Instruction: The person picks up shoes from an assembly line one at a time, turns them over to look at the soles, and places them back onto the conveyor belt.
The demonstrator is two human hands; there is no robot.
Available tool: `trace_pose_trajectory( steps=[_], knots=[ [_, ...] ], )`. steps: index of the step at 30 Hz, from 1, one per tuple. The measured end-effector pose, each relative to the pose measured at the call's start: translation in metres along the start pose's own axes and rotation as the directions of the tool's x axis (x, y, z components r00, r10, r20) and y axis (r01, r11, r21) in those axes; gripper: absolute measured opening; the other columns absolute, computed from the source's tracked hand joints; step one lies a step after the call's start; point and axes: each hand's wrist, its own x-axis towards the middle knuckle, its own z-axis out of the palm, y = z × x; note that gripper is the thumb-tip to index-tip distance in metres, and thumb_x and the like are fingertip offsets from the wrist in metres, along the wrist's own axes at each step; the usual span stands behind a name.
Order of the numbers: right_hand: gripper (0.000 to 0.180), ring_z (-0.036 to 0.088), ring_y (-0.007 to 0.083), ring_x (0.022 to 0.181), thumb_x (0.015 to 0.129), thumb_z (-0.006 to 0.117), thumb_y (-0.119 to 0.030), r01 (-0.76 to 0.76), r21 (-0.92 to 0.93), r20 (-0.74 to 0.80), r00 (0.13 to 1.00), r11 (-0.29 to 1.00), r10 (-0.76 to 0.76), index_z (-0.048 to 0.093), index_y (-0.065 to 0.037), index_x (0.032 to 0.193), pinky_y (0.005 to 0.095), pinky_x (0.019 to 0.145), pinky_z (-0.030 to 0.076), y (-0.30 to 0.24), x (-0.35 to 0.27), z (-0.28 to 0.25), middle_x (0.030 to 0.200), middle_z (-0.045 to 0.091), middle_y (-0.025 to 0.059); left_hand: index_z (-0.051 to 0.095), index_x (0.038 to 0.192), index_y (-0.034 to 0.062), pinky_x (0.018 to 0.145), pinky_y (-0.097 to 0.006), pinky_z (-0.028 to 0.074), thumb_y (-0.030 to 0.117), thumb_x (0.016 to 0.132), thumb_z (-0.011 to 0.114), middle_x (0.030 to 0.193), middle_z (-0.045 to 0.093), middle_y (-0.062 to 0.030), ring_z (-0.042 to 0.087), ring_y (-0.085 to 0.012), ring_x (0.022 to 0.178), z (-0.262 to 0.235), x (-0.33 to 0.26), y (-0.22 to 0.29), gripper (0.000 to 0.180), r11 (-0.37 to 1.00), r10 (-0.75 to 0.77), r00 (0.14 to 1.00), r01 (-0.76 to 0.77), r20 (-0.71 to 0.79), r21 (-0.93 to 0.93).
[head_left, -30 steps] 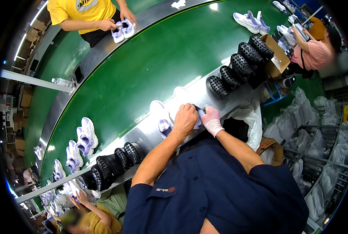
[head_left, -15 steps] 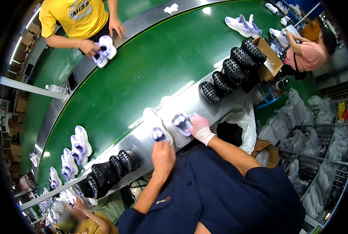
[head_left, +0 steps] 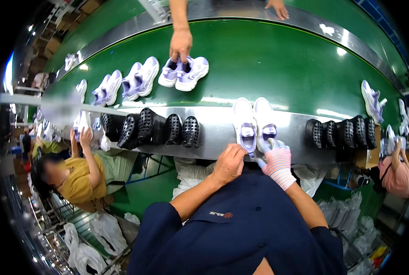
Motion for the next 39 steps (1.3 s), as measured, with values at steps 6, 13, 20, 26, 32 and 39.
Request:
trace_pose_trajectory(
  steps=[6, 13, 20, 26, 32, 39],
  knots=[
    [0.017, 0.069, 0.0296, 0.096, 0.078, 0.076, -0.031, 0.027, -0.208, 0.278, 0.960, 0.978, 0.033, 0.075, -0.019, 0.090, 0.0449, 0.081, 0.050, -0.011, 0.049, 0.044, 0.093, 0.072, 0.0108, 0.067, 0.098, 0.0014, 0.083, -0.044, 0.053, -0.002, 0.085, 0.064, 0.093, 0.068, -0.0150, 0.065, -0.0355, 0.093, -0.004, -0.059, -0.013, 0.013, 0.950, -0.312, 0.950, 0.312, 0.007, -0.004],
    [0.017, 0.073, 0.0303, 0.079, 0.078, 0.072, -0.034, 0.005, -0.393, -0.012, 1.000, 0.920, -0.010, 0.075, -0.018, 0.080, 0.0468, 0.070, 0.053, 0.093, 0.141, 0.020, 0.081, 0.073, 0.0123, 0.068, 0.100, 0.0013, 0.082, -0.046, 0.053, 0.004, 0.088, 0.066, 0.094, 0.071, -0.0163, 0.067, -0.0365, 0.090, -0.029, -0.131, -0.031, 0.012, 0.824, -0.530, 0.811, 0.562, -0.248, 0.074],
    [0.031, 0.071, 0.0359, 0.097, 0.086, 0.069, -0.039, -0.157, -0.384, -0.065, 0.988, 0.910, 0.142, 0.075, -0.019, 0.109, 0.0488, 0.083, 0.055, 0.175, 0.260, -0.028, 0.102, 0.075, 0.0153, 0.067, 0.110, -0.0010, 0.083, -0.047, 0.053, 0.010, 0.087, 0.072, 0.090, 0.070, -0.0177, 0.066, -0.0379, 0.091, -0.047, -0.149, -0.068, 0.026, 0.602, -0.705, 0.572, 0.795, -0.420, 0.071],
    [0.035, 0.071, 0.0378, 0.101, 0.088, 0.076, -0.031, 0.096, 0.152, -0.184, 0.981, 0.984, -0.067, 0.074, -0.011, 0.117, 0.0437, 0.087, 0.056, 0.141, 0.230, -0.032, 0.105, 0.075, 0.0187, 0.066, 0.115, -0.0058, 0.080, -0.048, 0.054, 0.016, 0.085, 0.075, 0.087, 0.070, -0.0197, 0.068, -0.0382, 0.086, -0.061, -0.142, -0.135, 0.039, 0.571, -0.719, 0.468, 0.819, -0.514, -0.052],
    [0.026, 0.072, 0.0328, 0.091, 0.090, 0.068, -0.021, -0.005, 0.424, 0.017, 1.000, 0.906, -0.002, 0.074, -0.003, 0.109, 0.0418, 0.081, 0.056, 0.133, 0.119, -0.017, 0.097, 0.073, 0.0197, 0.067, 0.085, -0.0013, 0.072, -0.050, 0.052, 0.033, 0.091, 0.071, 0.080, 0.069, -0.0243, 0.068, -0.0417, 0.075, -0.071, -0.105, -0.174, 0.035, 0.446, -0.842, 0.383, 0.890, -0.380, -0.092],
    [0.041, 0.070, 0.0376, 0.106, 0.095, 0.062, -0.036, -0.341, 0.447, 0.273, 0.932, 0.827, 0.236, 0.071, -0.004, 0.119, 0.0418, 0.095, 0.054, 0.105, 0.037, 0.000, 0.110, 0.073, 0.0220, 0.067, 0.103, -0.0035, 0.056, -0.028, 0.053, 0.013, 0.098, 0.067, 0.091, 0.070, -0.0069, 0.063, -0.0140, 0.073, -0.065, -0.133, -0.206, 0.017, 0.443, -0.890, 0.360, 0.830, -0.281, -0.340]
  ],
)
